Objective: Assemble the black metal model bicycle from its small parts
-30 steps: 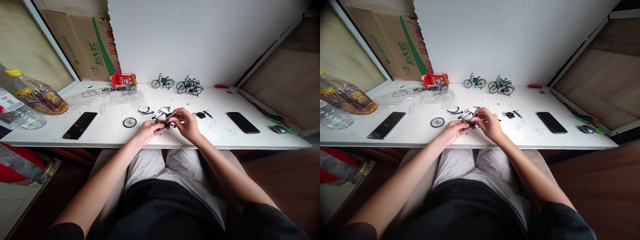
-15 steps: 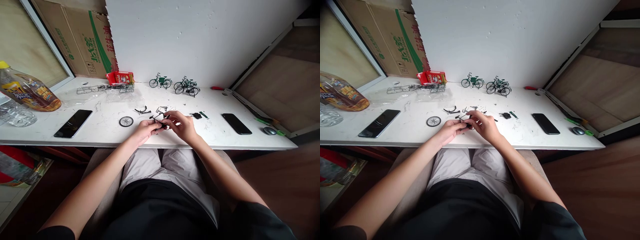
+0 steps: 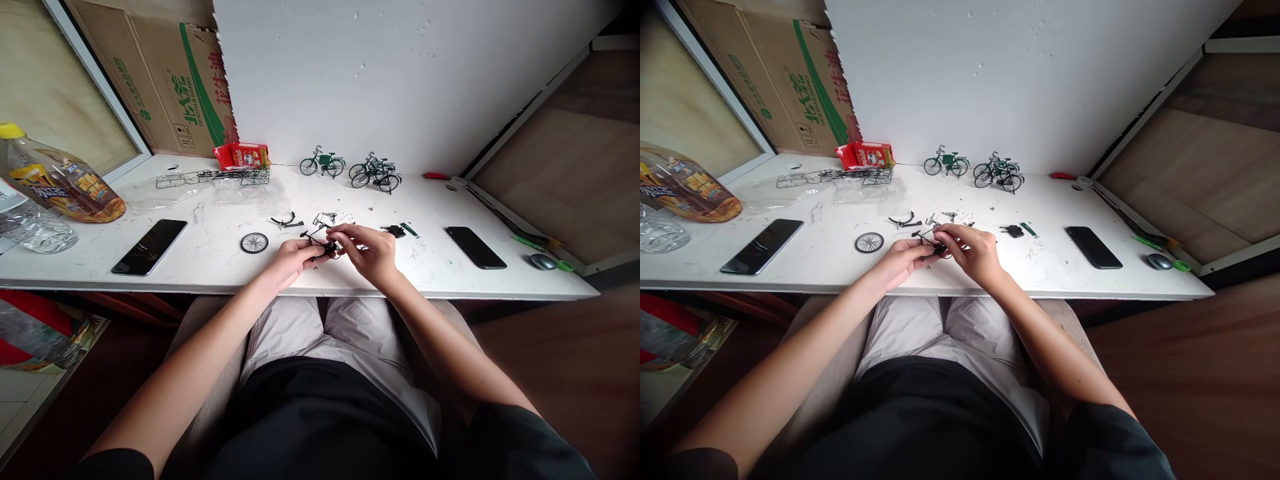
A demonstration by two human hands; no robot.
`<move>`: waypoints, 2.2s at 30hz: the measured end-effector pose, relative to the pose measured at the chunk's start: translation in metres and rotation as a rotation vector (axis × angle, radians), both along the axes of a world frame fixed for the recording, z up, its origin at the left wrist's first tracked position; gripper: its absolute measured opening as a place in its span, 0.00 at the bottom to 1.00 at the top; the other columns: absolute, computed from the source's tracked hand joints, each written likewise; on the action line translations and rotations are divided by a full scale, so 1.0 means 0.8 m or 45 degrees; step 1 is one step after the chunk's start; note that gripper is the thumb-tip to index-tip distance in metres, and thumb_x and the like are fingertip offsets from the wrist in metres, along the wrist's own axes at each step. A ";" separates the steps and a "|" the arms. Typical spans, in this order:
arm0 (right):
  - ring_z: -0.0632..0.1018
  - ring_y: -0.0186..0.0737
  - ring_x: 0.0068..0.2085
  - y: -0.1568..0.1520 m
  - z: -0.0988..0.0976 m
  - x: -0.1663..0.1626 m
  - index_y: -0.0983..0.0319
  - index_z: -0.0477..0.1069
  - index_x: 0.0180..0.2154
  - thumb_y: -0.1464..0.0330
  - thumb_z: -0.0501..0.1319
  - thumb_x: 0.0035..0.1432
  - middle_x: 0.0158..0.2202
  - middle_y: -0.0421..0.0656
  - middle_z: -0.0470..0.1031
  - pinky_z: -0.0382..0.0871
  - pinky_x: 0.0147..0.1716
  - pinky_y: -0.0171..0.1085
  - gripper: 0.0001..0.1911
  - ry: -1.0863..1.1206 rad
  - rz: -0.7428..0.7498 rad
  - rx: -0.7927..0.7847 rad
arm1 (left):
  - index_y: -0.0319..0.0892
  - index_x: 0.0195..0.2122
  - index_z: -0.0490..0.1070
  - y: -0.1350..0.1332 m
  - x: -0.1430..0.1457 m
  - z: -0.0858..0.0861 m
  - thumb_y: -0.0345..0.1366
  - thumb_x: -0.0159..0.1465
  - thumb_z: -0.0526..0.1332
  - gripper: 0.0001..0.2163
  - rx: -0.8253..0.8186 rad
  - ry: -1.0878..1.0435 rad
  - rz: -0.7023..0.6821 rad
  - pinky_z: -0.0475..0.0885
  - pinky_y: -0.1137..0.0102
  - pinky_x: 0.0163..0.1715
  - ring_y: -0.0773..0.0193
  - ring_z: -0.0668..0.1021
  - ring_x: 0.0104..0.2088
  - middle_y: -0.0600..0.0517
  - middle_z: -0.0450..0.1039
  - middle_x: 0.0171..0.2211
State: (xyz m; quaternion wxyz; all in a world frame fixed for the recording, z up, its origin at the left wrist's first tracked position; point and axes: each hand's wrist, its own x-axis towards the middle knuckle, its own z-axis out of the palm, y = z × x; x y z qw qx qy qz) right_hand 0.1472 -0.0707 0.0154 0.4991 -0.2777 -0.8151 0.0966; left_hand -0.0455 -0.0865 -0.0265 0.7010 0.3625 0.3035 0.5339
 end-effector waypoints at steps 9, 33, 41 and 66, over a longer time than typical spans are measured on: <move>0.86 0.40 0.29 0.000 -0.011 -0.007 0.58 0.81 0.36 0.59 0.72 0.64 0.33 0.42 0.86 0.84 0.28 0.37 0.10 0.202 -0.119 -0.044 | 0.34 0.37 0.84 0.000 0.000 0.002 0.34 0.53 0.78 0.13 -0.006 0.024 -0.014 0.74 0.55 0.61 0.50 0.86 0.48 0.41 0.86 0.41; 0.88 0.46 0.40 0.011 -0.015 0.002 0.55 0.84 0.43 0.65 0.69 0.67 0.41 0.44 0.88 0.87 0.41 0.45 0.05 0.096 -0.068 0.088 | 0.34 0.35 0.84 0.003 -0.005 -0.005 0.31 0.55 0.76 0.08 -0.052 -0.037 0.020 0.75 0.57 0.60 0.52 0.86 0.46 0.42 0.85 0.40; 0.88 0.46 0.39 0.013 -0.010 0.002 0.54 0.83 0.44 0.65 0.68 0.68 0.41 0.43 0.87 0.87 0.39 0.46 0.05 0.152 -0.169 0.160 | 0.35 0.35 0.83 0.002 -0.002 -0.005 0.30 0.56 0.76 0.07 -0.045 -0.049 0.099 0.74 0.56 0.62 0.54 0.86 0.45 0.43 0.85 0.40; 0.77 0.41 0.34 0.061 -0.036 0.067 0.61 0.79 0.37 0.64 0.65 0.70 0.34 0.45 0.81 0.66 0.31 0.39 0.09 -0.397 -0.427 0.250 | 0.34 0.34 0.80 0.000 0.002 -0.002 0.27 0.59 0.73 0.04 -0.072 -0.100 0.221 0.77 0.60 0.60 0.56 0.87 0.45 0.45 0.84 0.39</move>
